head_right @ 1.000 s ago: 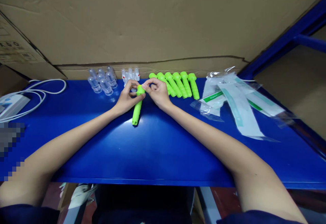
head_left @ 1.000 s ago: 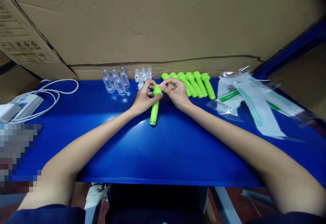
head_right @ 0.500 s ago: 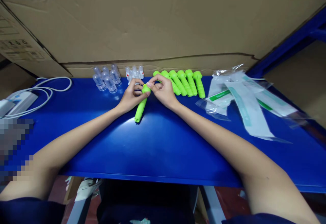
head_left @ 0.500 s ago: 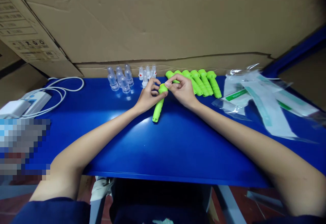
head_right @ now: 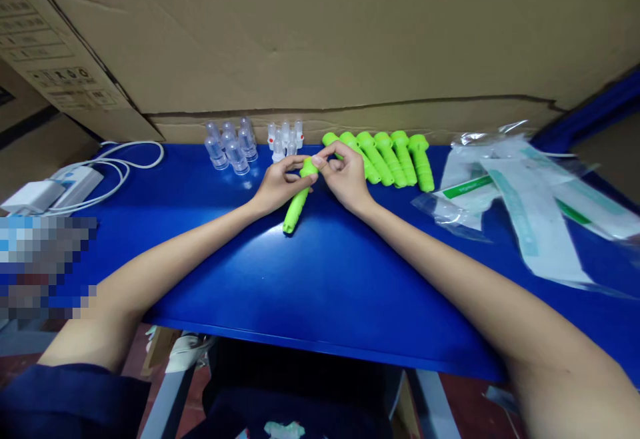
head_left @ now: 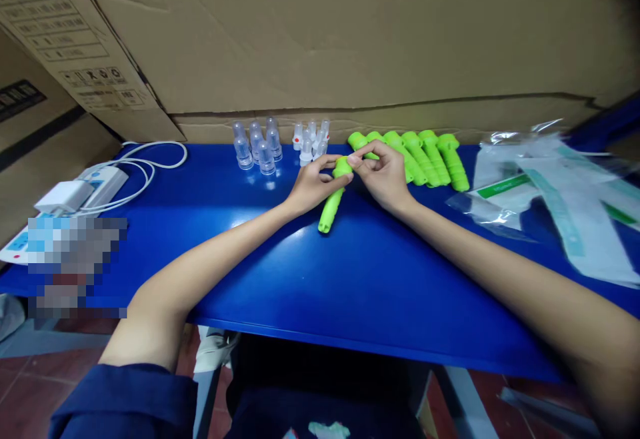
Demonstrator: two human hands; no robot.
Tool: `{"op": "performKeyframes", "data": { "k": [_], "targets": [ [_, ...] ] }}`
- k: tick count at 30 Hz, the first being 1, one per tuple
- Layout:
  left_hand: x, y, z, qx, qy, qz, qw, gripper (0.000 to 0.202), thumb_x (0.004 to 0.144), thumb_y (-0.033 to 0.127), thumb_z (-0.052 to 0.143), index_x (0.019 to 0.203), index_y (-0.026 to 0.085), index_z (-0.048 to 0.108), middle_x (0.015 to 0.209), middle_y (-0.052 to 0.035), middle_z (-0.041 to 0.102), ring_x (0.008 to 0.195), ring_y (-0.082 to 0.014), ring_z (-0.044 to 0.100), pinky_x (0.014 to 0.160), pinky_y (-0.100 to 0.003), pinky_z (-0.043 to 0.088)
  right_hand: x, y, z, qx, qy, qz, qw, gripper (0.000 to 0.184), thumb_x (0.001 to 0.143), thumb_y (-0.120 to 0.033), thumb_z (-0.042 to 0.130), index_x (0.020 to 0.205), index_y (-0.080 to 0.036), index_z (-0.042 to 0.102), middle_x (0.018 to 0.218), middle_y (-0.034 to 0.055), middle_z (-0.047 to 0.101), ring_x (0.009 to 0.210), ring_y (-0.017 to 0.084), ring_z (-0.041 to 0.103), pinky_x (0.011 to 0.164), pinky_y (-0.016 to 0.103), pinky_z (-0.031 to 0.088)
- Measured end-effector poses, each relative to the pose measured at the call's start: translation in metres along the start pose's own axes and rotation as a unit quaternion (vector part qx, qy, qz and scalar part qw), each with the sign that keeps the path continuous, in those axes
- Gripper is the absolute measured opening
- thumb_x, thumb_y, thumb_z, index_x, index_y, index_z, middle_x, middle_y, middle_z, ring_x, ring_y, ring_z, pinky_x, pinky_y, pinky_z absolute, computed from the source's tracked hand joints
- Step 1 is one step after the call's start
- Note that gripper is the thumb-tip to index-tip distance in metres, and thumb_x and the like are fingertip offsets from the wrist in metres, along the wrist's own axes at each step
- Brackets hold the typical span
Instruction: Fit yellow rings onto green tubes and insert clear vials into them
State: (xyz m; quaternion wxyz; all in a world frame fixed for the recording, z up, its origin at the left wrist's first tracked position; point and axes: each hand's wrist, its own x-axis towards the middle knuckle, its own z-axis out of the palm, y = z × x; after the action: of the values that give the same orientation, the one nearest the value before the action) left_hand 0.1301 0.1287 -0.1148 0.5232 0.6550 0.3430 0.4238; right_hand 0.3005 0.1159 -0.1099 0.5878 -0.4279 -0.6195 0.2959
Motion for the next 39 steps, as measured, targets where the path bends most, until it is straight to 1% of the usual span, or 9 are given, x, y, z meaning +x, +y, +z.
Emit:
{"op": "performKeyframes", "data": {
  "k": [4, 9, 13, 17, 20, 25, 33, 36, 39],
  "targets": [
    [0.0, 0.0, -0.002, 0.006, 0.009, 0.025, 1.0, 0.039, 0.084, 0.021, 0.081, 0.118, 0.013, 0.063, 0.123, -0.0123, 0.073, 0.08, -0.0106, 0.075, 0.07, -0.02, 0.061, 0.0, 0.002, 0.002, 0.006, 0.005, 0.001, 1.0, 0.063, 0.07, -0.079, 0.083, 0.081, -0.021, 0.062, 0.071, -0.0016, 0.056, 0.047, 0.005, 0.034, 0.044, 0.023, 0.022],
    [0.001, -0.002, -0.003, 0.02, 0.015, 0.067, 0.997, 0.034, 0.082, 0.026, 0.082, 0.101, 0.017, 0.056, 0.117, -0.0086, 0.073, 0.097, -0.0169, 0.077, 0.069, -0.02, 0.06, 0.002, 0.001, 0.003, 0.009, 0.009, 0.008, 1.0, 0.066, 0.068, -0.082, 0.082, 0.084, -0.021, 0.065, 0.084, 0.0021, 0.062, 0.06, 0.009, 0.048, 0.049, 0.023, 0.036],
    [0.002, -0.004, -0.004, 0.016, 0.02, 0.065, 0.998, 0.037, 0.08, 0.028, 0.083, 0.098, 0.019, 0.052, 0.109, -0.0045, 0.072, 0.089, -0.0136, 0.075, 0.068, -0.02, 0.06, 0.006, 0.002, -0.001, 0.021, -0.032, 0.027, 0.999, 0.068, 0.067, -0.084, 0.081, 0.085, -0.02, 0.064, 0.08, 0.0005, 0.059, 0.061, 0.008, 0.045, 0.051, 0.022, 0.036],
    [0.004, -0.001, -0.006, -0.056, 0.007, 0.028, 0.998, 0.046, 0.076, 0.032, 0.086, 0.095, 0.021, 0.046, 0.101, 0.0001, 0.07, 0.071, -0.01, 0.074, 0.063, -0.023, 0.061, 0.01, 0.007, -0.008, 0.084, -0.119, 0.102, 0.984, 0.067, 0.073, -0.083, 0.078, 0.091, -0.021, 0.062, 0.06, -0.0075, 0.038, 0.051, 0.007, 0.03, 0.045, 0.022, 0.024],
    [0.005, 0.007, -0.009, -0.113, -0.009, -0.027, 0.993, 0.051, 0.075, 0.038, 0.087, 0.098, 0.022, 0.045, 0.091, 0.0033, 0.072, 0.059, -0.0099, 0.071, 0.055, -0.022, 0.058, 0.012, 0.008, -0.012, 0.141, -0.146, 0.133, 0.97, 0.065, 0.067, -0.074, 0.089, 0.091, -0.019, 0.062, 0.063, -0.0063, 0.046, 0.055, 0.007, 0.037, 0.048, 0.022, 0.028],
    [0.005, 0.02, -0.012, -0.152, -0.023, -0.084, 0.985, 0.027, 0.091, 0.026, 0.073, 0.1, 0.022, 0.048, 0.069, 0.0071, 0.068, 0.053, -0.0091, 0.068, 0.048, -0.017, 0.05, 0.015, 0.005, -0.01, 0.178, -0.111, 0.148, 0.966, 0.063, 0.052, -0.06, 0.101, 0.089, -0.019, 0.07, 0.063, -0.0065, 0.051, 0.056, 0.007, 0.038, 0.053, 0.022, 0.029],
    [0.003, 0.023, -0.011, -0.165, -0.005, -0.078, 0.983, 0.02, 0.095, 0.022, 0.069, 0.097, 0.021, 0.049, 0.08, 0.0077, 0.067, 0.056, -0.0066, 0.069, 0.047, -0.016, 0.051, 0.009, -0.004, 0.001, 0.144, -0.005, 0.132, 0.981, 0.061, 0.043, -0.059, 0.102, 0.079, -0.018, 0.075, 0.055, -0.0068, 0.052, 0.052, 0.005, 0.031, 0.05, 0.024, 0.019],
    [0.002, 0.022, -0.012, -0.164, -0.01, -0.07, 0.984, 0.019, 0.096, 0.021, 0.067, 0.097, 0.02, 0.049, 0.077, 0.0073, 0.067, 0.056, -0.0082, 0.069, 0.047, -0.017, 0.052, 0.006, -0.008, 0.005, 0.138, 0.028, 0.11, 0.984, 0.055, 0.045, -0.056, 0.102, 0.075, -0.019, 0.075, 0.057, -0.0057, 0.056, 0.054, 0.006, 0.04, 0.053, 0.024, 0.033],
    [0.002, 0.019, -0.012, -0.16, -0.013, -0.06, 0.985, 0.025, 0.093, 0.025, 0.072, 0.1, 0.021, 0.049, 0.079, 0.0069, 0.067, 0.057, -0.0092, 0.07, 0.048, -0.019, 0.054, 0.003, -0.007, 0.008, 0.135, 0.062, 0.09, 0.985, 0.051, 0.046, -0.054, 0.102, 0.074, -0.019, 0.076, 0.069, -0.0013, 0.069, 0.064, 0.01, 0.055, 0.065, 0.028, 0.048]
  ]
}}
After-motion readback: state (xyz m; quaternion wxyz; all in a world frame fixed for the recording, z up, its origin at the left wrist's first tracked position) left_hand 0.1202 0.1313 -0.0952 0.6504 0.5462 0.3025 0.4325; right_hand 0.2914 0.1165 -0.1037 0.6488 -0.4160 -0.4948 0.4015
